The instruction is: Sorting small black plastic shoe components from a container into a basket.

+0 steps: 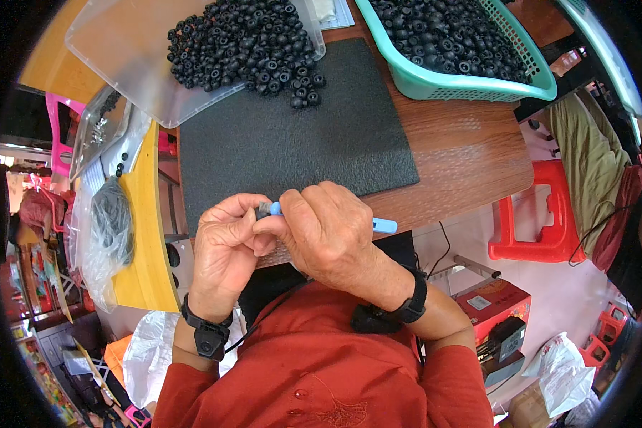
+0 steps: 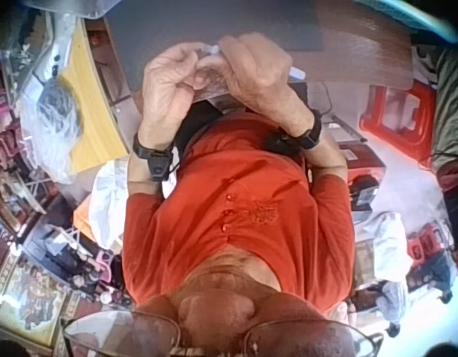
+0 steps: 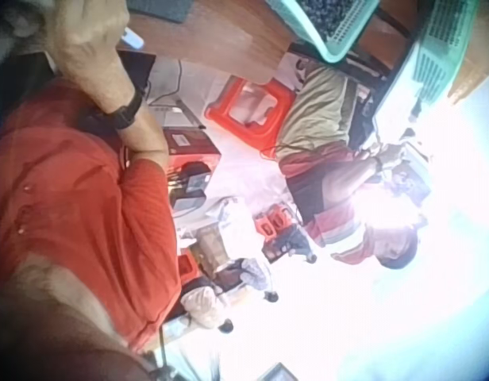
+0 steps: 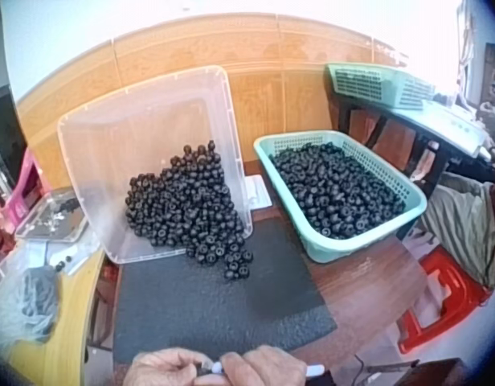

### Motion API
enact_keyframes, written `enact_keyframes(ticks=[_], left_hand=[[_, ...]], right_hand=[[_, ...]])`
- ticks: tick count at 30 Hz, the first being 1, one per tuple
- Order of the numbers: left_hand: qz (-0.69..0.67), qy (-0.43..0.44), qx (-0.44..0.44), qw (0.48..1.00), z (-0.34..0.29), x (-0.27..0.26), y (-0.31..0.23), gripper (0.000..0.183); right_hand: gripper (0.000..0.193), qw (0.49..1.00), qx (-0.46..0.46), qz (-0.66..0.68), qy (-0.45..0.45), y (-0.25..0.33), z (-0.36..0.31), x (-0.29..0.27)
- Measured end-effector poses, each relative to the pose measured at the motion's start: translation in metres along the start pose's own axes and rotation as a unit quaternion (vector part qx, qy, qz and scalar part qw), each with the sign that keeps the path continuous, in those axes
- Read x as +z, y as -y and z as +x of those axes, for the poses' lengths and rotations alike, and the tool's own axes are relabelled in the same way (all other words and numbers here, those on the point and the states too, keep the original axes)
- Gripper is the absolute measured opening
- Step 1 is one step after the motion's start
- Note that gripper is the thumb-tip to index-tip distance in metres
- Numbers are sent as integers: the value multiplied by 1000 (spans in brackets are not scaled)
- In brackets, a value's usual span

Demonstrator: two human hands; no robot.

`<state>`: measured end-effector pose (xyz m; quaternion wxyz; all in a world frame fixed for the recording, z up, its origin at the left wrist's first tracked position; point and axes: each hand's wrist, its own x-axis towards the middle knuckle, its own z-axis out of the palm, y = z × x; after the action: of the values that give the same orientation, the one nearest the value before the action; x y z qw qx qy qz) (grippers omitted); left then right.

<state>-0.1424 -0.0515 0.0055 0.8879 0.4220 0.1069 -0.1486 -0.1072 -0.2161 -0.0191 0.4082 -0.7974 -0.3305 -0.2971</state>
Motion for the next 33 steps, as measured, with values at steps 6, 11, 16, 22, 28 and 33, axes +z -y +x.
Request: enact_keyframes(ticks=[6,11,16,22,28,33], left_hand=[[-6,-18,2,1000,-2,-1,7,24],[-33,-9,-6,999,-4,-7,14,23],[-18,-6,-2,1000,-5,-4,14,23],[14,0,39,999,0,-7,13,24],[-12,-7,25,1000,6,-6,5,22],[-97,9,-39,994,25,-12,-12,22]], right_hand=[[25,1000,-9,-10,18,-4,-4,2],[26,999,-7,-20,32,-1,-11,2],[27,999,-1,20,27,2,-14,1],[25,999,21,46,9,-7,-13,-1],[25,999,48,18,16,-8,-9,-3],[24,998,63,8,8,-12,-15,-3]])
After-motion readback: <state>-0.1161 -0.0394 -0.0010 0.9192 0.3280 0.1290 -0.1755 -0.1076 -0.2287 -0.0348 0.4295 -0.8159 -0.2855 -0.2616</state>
